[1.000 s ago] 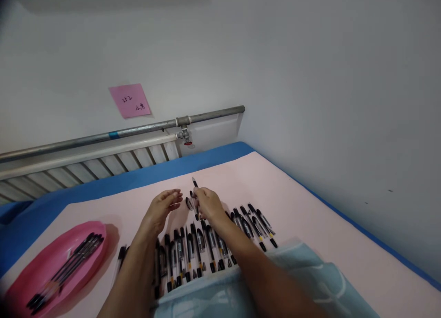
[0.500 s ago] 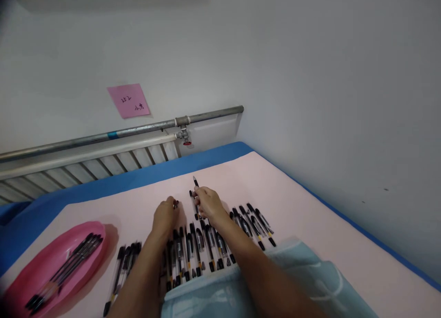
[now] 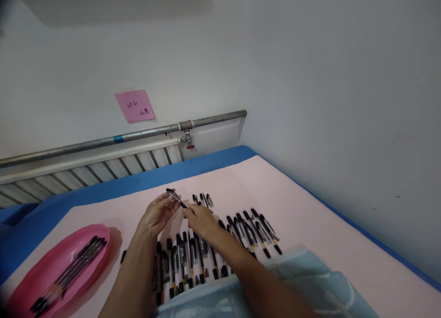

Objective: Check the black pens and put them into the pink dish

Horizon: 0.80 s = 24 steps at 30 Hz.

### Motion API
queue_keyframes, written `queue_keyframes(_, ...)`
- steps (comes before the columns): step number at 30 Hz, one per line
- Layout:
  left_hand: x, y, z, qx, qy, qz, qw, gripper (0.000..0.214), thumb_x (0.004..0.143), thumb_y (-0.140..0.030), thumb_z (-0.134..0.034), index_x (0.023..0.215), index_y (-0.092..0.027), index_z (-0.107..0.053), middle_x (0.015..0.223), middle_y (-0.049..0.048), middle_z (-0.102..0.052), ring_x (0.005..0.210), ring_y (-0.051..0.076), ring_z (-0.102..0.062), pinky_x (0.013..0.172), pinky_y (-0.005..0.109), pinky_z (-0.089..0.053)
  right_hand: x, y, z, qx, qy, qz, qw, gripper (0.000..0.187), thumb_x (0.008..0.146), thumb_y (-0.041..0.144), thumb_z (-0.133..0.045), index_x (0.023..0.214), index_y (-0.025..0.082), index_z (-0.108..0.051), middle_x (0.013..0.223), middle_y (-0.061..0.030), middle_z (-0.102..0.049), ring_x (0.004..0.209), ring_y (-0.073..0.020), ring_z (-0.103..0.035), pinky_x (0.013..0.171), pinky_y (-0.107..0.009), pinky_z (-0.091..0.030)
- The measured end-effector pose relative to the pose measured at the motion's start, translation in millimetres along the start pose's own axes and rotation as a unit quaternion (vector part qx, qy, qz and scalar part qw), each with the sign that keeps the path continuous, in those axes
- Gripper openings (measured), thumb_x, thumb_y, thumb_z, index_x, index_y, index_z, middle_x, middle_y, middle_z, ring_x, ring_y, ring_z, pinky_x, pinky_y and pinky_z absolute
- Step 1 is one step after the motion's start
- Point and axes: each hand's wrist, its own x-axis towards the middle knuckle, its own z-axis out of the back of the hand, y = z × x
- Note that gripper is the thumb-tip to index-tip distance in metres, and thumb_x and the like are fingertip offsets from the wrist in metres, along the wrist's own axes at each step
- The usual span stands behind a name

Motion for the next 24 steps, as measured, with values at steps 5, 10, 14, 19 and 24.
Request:
queue_keyframes(5,-1,12,-6.1,0.063,0.036,-0.002,0.997,0.021,0.055,-0.012,-0.071,0.070,-0.012,-0.057,0.061,0.0009,-0.062,0.057,0.010,-0.058,0.061,0.023,-0.047,-1,1,1,0.000,-0.025,0.001,1.000,0.016,0.080,0.026,-0.044,0.069,0.019,-0.054,0.052,0.0034,-0.049,0.055,-0.0114,-0.048,0.054,-0.022,-0.033)
queue_keyframes(10,-3,23,-13.6,0.131,0.050,-0.008,0.990,0.017,0.055,-0.017,-0.068,0.058,-0.013,-0.051,0.048,-0.0038,-0.053,0.047,0.008,-0.051,0.055,0.023,-0.045,-3,-4,0,-0.074,-0.105,0.024,0.991,0.032,0.075,0.021,-0.051,0.107,0.020,-0.049,0.074,-0.0020,-0.059,0.066,-0.0155,-0.052,0.061,-0.025,-0.036)
queue_keyframes(14,-7,22,-15.9,0.163,0.065,-0.004,0.985,0.017,0.053,-0.017,-0.066,0.056,-0.013,-0.050,0.048,-0.0046,-0.052,0.046,0.007,-0.049,0.054,0.023,-0.043,-5,-11,-2,-0.083,-0.095,0.081,0.989,0.038,0.079,0.018,-0.044,0.116,0.020,-0.045,0.093,-0.0063,-0.061,0.083,-0.0189,-0.055,0.072,-0.028,-0.039)
queue_keyframes(19,-11,28,-19.4,0.169,0.068,-0.029,0.983,0.012,0.056,-0.019,-0.061,0.060,-0.012,-0.053,0.051,-0.0038,-0.052,0.046,0.007,-0.048,0.053,0.022,-0.042,-2,-11,-5,-0.025,-0.063,0.053,0.996,0.031,0.079,0.019,-0.042,0.108,0.019,-0.052,0.082,-0.0028,-0.062,0.074,-0.0156,-0.057,0.067,-0.027,-0.043)
queue_keyframes(24,-16,21,-25.7,0.178,0.018,-0.100,0.979,0.011,0.060,-0.019,-0.058,0.067,-0.011,-0.056,0.059,-0.0006,-0.056,0.053,0.009,-0.052,0.054,0.021,-0.041,-1,1,-8,-0.010,-0.067,0.075,0.995,0.034,0.077,0.029,-0.048,0.109,0.019,-0.050,0.084,-0.0028,-0.061,0.073,-0.0159,-0.058,0.068,-0.029,-0.043)
